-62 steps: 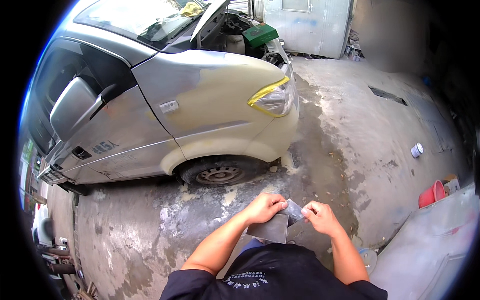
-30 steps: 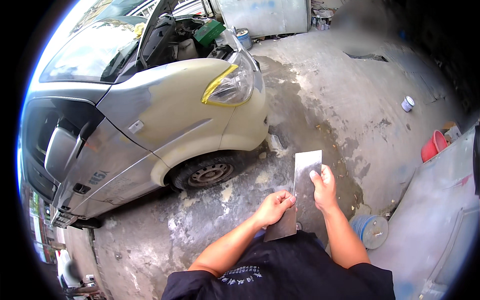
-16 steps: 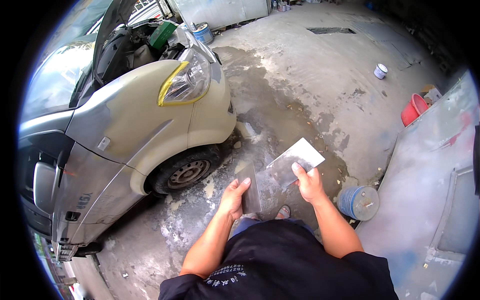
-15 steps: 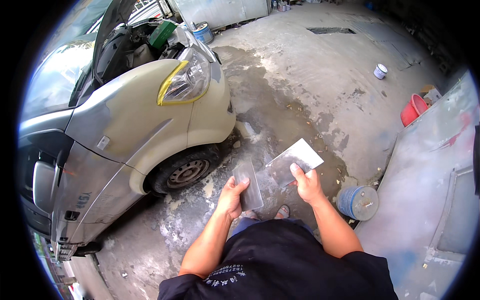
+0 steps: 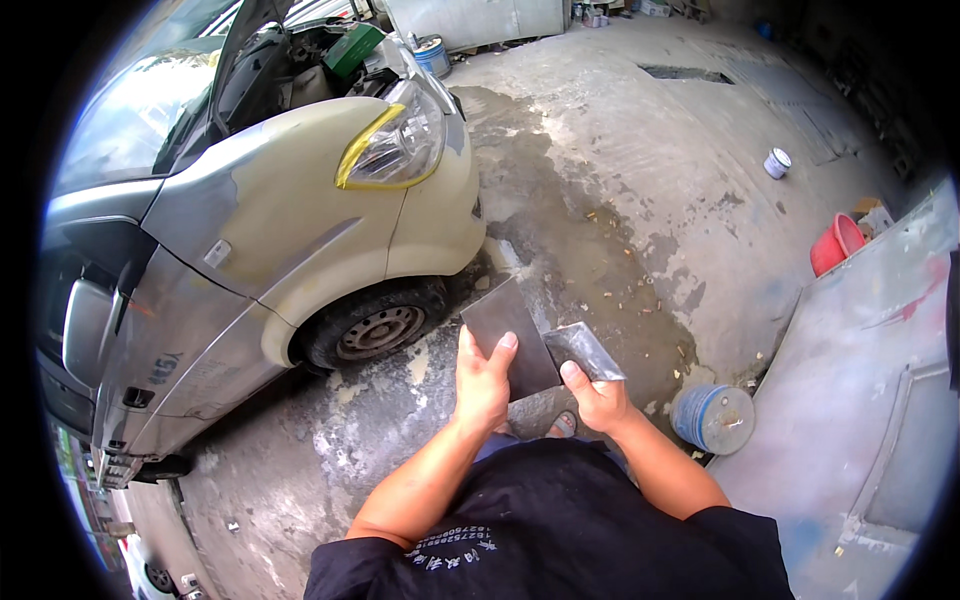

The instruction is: The person sands the front bumper and fender of a silver car using a sanding block and sandpaper. They switch between different grits of sandpaper and inspect the surface by hand. The person also handles a container of filler material and a small tube of liquid.

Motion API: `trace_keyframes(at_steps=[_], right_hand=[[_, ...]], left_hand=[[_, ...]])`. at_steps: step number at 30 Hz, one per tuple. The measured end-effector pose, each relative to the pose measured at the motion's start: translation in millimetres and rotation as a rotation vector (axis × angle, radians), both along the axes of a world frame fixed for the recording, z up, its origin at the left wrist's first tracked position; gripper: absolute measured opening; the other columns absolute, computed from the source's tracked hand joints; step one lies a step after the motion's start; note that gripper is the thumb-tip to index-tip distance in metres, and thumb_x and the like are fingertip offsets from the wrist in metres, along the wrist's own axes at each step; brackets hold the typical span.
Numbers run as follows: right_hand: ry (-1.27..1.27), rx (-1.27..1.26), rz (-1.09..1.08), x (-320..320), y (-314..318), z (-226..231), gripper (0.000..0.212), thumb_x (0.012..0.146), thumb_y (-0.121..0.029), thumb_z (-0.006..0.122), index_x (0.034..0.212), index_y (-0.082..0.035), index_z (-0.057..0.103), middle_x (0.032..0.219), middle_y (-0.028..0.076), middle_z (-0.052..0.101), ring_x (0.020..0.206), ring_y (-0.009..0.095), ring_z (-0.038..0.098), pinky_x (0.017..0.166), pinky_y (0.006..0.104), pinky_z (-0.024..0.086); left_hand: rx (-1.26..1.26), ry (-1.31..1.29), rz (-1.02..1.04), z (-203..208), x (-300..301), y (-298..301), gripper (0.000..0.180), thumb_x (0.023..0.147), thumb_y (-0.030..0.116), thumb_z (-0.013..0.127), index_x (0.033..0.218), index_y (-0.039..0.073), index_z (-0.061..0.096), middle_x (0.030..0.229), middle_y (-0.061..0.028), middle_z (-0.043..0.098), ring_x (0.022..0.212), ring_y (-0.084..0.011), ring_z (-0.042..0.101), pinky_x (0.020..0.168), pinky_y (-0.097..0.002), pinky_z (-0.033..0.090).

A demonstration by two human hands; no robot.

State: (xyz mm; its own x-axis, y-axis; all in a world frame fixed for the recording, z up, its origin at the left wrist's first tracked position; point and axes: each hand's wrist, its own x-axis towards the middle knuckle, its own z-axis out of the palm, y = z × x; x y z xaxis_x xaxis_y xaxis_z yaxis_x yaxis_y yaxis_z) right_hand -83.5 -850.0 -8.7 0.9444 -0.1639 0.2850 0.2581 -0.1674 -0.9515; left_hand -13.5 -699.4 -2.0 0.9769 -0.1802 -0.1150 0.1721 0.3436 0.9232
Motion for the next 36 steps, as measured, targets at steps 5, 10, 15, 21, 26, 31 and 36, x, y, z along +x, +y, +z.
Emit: trace_keyframes(at_steps=[5, 10, 15, 21, 26, 31, 36], right_hand=[[0.055, -0.11, 0.067, 1.4, -2.9, 15.5, 0.038, 0.097, -0.022, 0.051, 0.127, 0.002, 0.051, 0.092, 0.014, 0.065, 0.079, 0.023, 0.062, 0.072, 0.0332, 0.049], [-0.024, -0.253, 0.148, -3.1, -8.0, 4.9, 0.039, 0.096, -0.021, 0.053, 0.126, 0.003, 0.051, 0.1, 0.022, 0.063, 0.086, 0.035, 0.064, 0.074, 0.0373, 0.05], [0.005, -0.308, 0.137, 10.2, -6.5, 21.3, 0.038, 0.094, -0.022, 0.054, 0.122, 0.004, 0.052, 0.105, 0.025, 0.06, 0.091, 0.042, 0.061, 0.077, 0.0423, 0.05], [0.4, -0.233, 0.2, 0.3, -45.3, 3.5, 0.041, 0.094, -0.031, 0.052, 0.124, -0.002, 0.05, 0.112, 0.019, 0.062, 0.104, 0.033, 0.062, 0.088, 0.0388, 0.048], [0.025, 0.493, 0.067, 60.8, -56.4, 22.7, 0.041, 0.09, -0.029, 0.065, 0.114, 0.0, 0.048, 0.107, 0.008, 0.06, 0.097, 0.011, 0.056, 0.087, 0.0275, 0.046], [0.119, 0.576, 0.209, 71.5, -49.7, -7.6, 0.044, 0.087, -0.031, 0.068, 0.111, 0.001, 0.05, 0.098, 0.005, 0.062, 0.084, 0.008, 0.058, 0.074, 0.0227, 0.049], [0.387, 0.519, 0.241, -10.6, -64.9, -44.5, 0.042, 0.084, -0.026, 0.073, 0.11, 0.004, 0.056, 0.098, 0.005, 0.064, 0.089, 0.009, 0.059, 0.08, 0.0253, 0.049]], left_hand=[[0.121, -0.162, 0.0, 7.1, -4.6, 2.0, 0.035, 0.091, 0.0, 0.054, 0.124, 0.002, 0.043, 0.117, -0.0083, 0.055, 0.107, -0.0156, 0.052, 0.095, -0.0302, 0.041], [0.211, -0.271, -0.039, 10.8, 2.8, 5.4, 0.034, 0.092, 0.003, 0.056, 0.124, 0.003, 0.042, 0.115, -0.0065, 0.056, 0.103, -0.013, 0.054, 0.092, -0.0288, 0.044], [0.267, -0.296, -0.034, 11.6, 7.9, 8.7, 0.033, 0.092, 0.004, 0.056, 0.123, 0.003, 0.043, 0.114, -0.0062, 0.057, 0.102, -0.0122, 0.054, 0.092, -0.0279, 0.043], [0.058, -0.085, -0.099, 33.5, 23.4, 13.7, 0.039, 0.088, 0.003, 0.06, 0.124, 0.002, 0.044, 0.113, -0.0079, 0.058, 0.102, -0.0153, 0.056, 0.092, -0.0311, 0.045], [-0.025, 0.274, -0.35, 40.5, -0.6, 1.9, 0.043, 0.087, 0.003, 0.059, 0.127, 0.003, 0.043, 0.118, -0.0087, 0.056, 0.108, -0.0176, 0.056, 0.096, -0.0351, 0.044], [-0.087, 0.331, -0.349, 36.3, -10.9, -17.8, 0.042, 0.086, 0.003, 0.06, 0.126, 0.005, 0.045, 0.117, -0.0063, 0.058, 0.107, -0.0167, 0.056, 0.094, -0.0342, 0.045], [-0.038, 0.291, -0.331, 36.8, 2.5, -7.4, 0.04, 0.086, 0.003, 0.059, 0.124, 0.005, 0.047, 0.113, -0.0056, 0.059, 0.104, -0.016, 0.058, 0.093, -0.034, 0.046]])
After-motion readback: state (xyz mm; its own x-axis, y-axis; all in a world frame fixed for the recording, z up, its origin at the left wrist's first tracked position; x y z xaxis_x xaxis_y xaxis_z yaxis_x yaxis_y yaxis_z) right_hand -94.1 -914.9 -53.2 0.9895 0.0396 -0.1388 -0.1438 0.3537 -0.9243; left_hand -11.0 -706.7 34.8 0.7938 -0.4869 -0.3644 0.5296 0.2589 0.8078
